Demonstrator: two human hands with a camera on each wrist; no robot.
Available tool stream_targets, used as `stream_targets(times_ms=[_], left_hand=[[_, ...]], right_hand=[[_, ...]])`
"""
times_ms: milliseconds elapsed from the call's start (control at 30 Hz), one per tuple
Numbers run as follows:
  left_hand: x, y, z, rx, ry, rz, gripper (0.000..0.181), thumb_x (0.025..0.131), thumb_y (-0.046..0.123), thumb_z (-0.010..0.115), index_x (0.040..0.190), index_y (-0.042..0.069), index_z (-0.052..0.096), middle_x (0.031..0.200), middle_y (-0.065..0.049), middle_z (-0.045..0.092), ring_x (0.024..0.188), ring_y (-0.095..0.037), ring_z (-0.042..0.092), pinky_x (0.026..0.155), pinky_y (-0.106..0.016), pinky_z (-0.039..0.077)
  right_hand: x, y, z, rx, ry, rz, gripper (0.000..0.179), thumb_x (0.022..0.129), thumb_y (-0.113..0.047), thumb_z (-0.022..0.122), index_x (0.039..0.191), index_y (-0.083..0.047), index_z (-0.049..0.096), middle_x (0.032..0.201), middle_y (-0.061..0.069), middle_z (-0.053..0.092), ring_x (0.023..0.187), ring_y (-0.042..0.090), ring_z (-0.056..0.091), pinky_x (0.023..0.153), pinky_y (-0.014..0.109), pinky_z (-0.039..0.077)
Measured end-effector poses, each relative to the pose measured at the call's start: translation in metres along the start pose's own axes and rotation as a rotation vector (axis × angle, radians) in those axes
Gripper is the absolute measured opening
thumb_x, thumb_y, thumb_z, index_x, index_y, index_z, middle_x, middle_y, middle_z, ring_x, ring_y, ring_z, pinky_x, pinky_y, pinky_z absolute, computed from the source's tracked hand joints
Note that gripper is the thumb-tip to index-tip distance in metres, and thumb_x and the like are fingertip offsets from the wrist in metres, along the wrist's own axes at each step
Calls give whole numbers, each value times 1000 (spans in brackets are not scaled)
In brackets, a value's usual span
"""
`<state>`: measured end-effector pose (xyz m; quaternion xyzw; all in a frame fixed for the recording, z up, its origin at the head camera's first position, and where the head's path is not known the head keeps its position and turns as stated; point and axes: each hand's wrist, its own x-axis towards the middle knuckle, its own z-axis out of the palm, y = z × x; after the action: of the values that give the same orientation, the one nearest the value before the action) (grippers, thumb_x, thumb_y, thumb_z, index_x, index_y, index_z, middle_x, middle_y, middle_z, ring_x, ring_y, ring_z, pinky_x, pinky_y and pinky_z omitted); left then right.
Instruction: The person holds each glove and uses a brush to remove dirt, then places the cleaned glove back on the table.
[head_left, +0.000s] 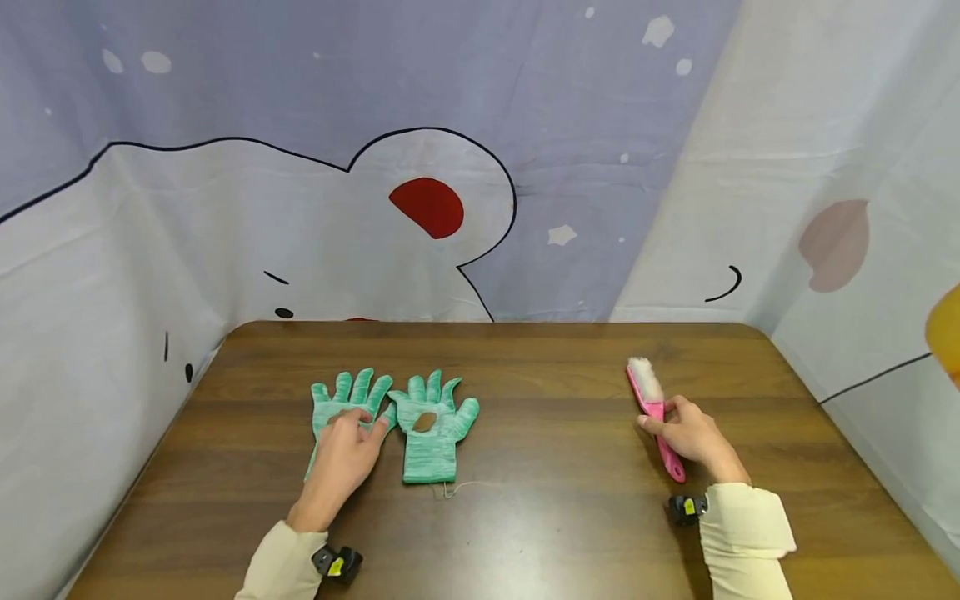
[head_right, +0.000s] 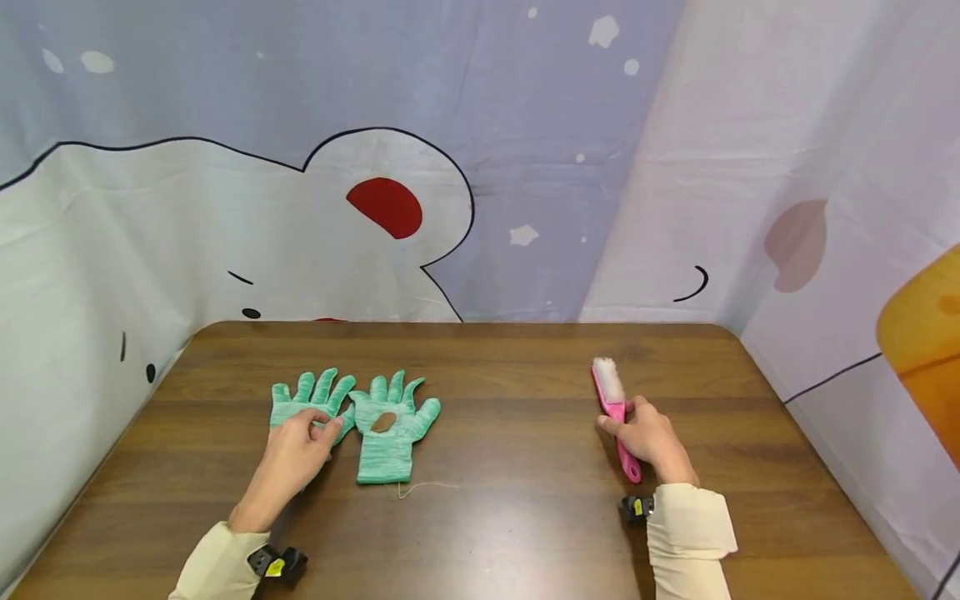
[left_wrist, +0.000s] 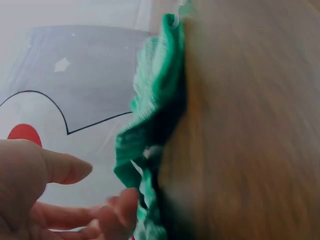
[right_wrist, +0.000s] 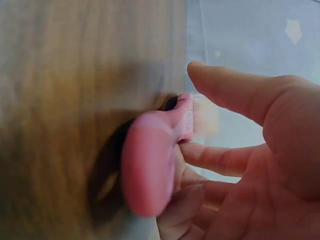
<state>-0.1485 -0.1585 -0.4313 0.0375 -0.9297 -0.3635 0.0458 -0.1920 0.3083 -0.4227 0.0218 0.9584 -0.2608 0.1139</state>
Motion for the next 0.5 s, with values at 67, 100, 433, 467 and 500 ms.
stream_targets(times_ms=[67,100,433,467,500], left_hand=[[0,3,2,-17,-31,-16,38,93,28,52,109,-6,58,78,-8,64,77,-23,61,71,-44,48],[1,4,3,-26,-52,-26,40,93,29,52,110,-7,57,79,-8,64,77,-22,61,70,-43,48],[12,16,20,-95,-131,-109,43,94,34,50,109,-6,54,58,-3,51,48,-12,43,47,-28,37],[13,18,23,-91,-131,-109,42,94,35,50,105,-6,54,54,-2,46,44,-12,38,45,-28,34],[14,19,25,-89,-131,-109,41,94,35,50,101,-5,54,53,-2,41,42,-12,34,43,-27,32]], right_hand=[[-2,1,2,15,-2,2,69,86,-47,58,119,11,41,90,14,59,75,21,55,64,36,46],[-3,1,2,22,0,0,69,86,-46,59,119,11,41,90,14,60,74,20,55,64,36,46],[3,-1,10,23,36,31,58,81,-33,69,115,6,42,88,16,61,74,23,57,62,35,45],[3,-2,10,27,36,29,56,81,-31,69,114,6,42,88,16,61,74,23,57,61,34,45],[4,-3,11,30,34,30,55,81,-30,69,114,6,42,88,17,61,73,23,57,60,34,45]])
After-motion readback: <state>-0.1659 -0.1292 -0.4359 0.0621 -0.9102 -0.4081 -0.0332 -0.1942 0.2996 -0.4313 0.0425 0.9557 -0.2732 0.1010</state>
